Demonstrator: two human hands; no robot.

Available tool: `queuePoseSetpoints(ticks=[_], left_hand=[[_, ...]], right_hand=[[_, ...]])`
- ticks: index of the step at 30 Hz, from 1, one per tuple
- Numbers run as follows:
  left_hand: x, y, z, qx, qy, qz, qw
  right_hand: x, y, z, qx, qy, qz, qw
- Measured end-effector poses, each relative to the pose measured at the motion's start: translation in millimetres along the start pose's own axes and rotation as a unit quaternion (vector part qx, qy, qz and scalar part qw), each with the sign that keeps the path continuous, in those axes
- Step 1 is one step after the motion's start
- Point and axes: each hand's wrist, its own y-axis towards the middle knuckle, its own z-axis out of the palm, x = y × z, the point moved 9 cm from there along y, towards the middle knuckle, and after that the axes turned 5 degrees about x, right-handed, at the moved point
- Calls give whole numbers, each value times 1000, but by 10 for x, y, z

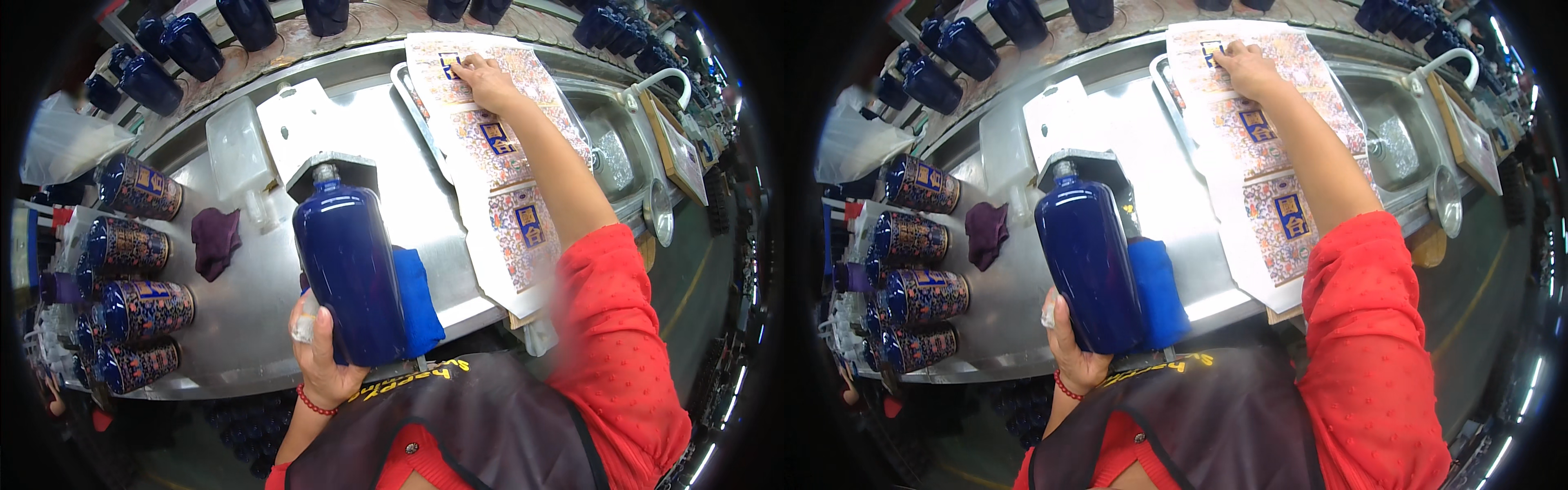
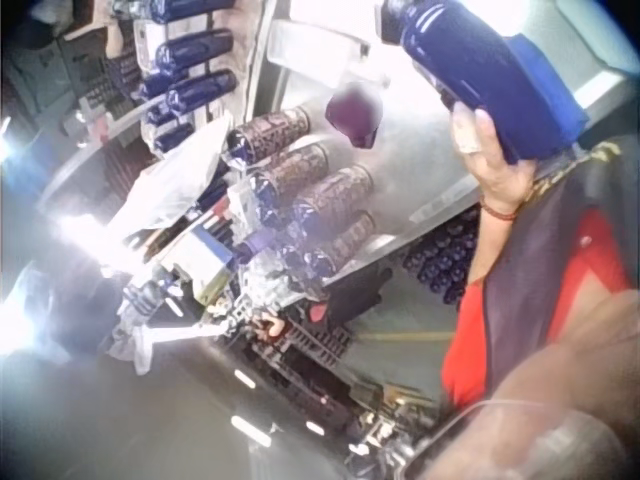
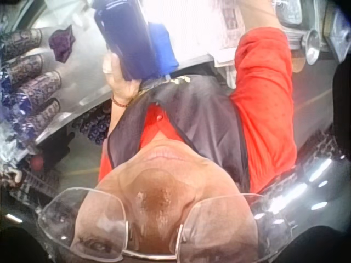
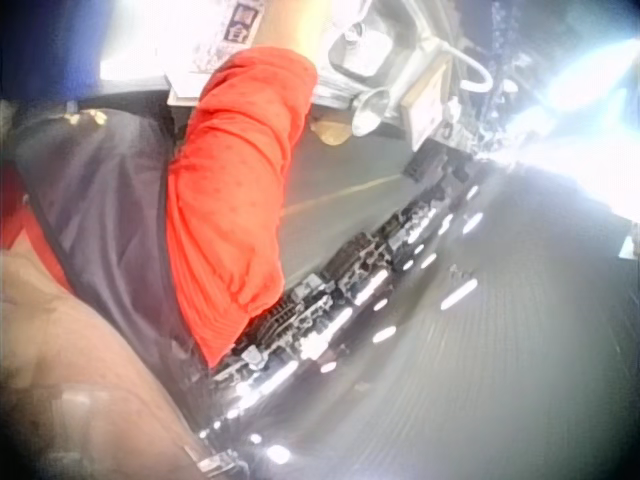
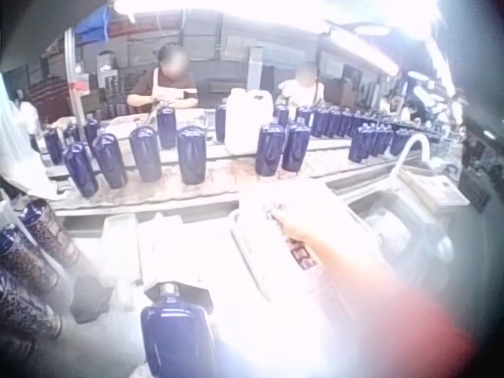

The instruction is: The person applies a decorative sticker to a blue ceramic jar, smoothing it with a green tool and pressing edges by hand. They then apply a second sticker to the opposite side, smoothing and pressing it into place.

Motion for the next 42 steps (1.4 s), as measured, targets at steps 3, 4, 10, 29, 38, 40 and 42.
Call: queuePoseSetpoints(ticks=[3, 4, 10, 29, 38, 40, 42], left_hand=[[23, 9, 5, -3, -7, 2, 1000], [26, 7, 0, -8, -6, 6, 1000], [44, 15, 18, -10, -25, 6, 1000], [104, -58, 43, 13, -25, 9, 1000], [81, -121, 24, 0, -8, -12, 1000], [80, -126, 21, 0, -7, -17, 1000], [77, -131, 22, -1, -7, -21, 1000]], right_hand=[[-20, 182, -83, -36, 19, -49, 998], [-75, 268, -156, -72, 46, -42, 995], [-295, 967, -275, -34, 32, -43, 998], [81, 389, -1020, -288, 0, -87, 954], [350, -390, -1839, -289, 60, -140, 945], [258, -461, -2055, -292, 110, -150, 938], [-73, -299, -2071, -187, 244, -91, 947]])
